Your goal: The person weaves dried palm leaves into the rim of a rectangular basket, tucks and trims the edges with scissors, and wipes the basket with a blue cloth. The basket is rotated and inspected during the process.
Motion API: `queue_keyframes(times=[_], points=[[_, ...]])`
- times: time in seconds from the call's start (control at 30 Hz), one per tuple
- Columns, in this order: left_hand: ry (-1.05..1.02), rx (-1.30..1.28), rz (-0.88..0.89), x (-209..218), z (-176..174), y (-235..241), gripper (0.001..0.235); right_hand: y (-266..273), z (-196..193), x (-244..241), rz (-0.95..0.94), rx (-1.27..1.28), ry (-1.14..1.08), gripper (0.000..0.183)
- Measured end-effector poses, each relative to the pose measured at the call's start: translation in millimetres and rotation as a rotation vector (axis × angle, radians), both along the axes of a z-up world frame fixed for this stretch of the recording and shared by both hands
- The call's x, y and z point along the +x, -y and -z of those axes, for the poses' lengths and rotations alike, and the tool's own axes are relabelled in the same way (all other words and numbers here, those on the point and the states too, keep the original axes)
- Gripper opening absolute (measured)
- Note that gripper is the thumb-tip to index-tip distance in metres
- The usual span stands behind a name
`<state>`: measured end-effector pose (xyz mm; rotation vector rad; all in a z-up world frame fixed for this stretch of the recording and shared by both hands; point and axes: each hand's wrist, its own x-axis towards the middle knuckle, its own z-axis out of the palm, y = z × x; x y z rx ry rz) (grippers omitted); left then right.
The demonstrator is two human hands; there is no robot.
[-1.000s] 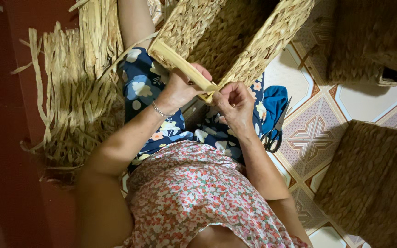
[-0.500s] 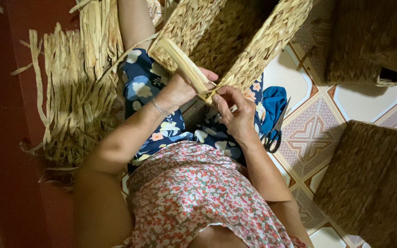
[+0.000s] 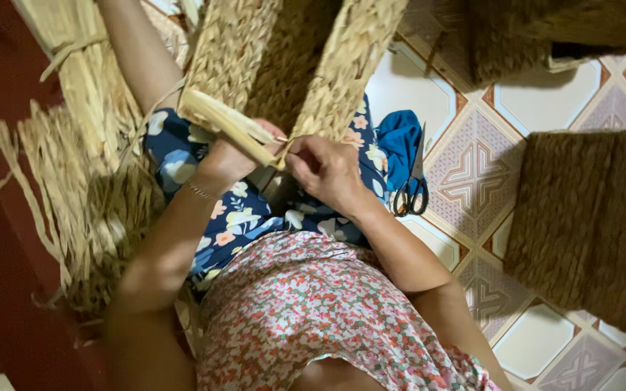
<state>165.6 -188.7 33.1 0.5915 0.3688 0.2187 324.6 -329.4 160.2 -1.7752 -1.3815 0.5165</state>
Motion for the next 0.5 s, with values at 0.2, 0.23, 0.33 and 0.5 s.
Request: queue_keyframes(times=[0.2, 0.23, 0.33, 0.5], points=[[-0.338, 0.510, 0.032, -14, -40, 0, 0.015, 0, 2, 3, -0.077, 0.126, 0.125, 0.013], [-0.362, 0.517, 0.007, -12, -46, 0, 0.018, 0, 3, 5, -0.104, 0.146, 0.147, 0.015], [-0.345, 0.499, 0.033, -9, -63, -3, 0.014, 0, 7, 8, -0.155, 0.146, 0.170, 0.019], [-0.130, 0.369, 0.168, -8, -81, -18, 0.025, 15, 9, 16, -0.166, 0.048, 0.076, 0.015]])
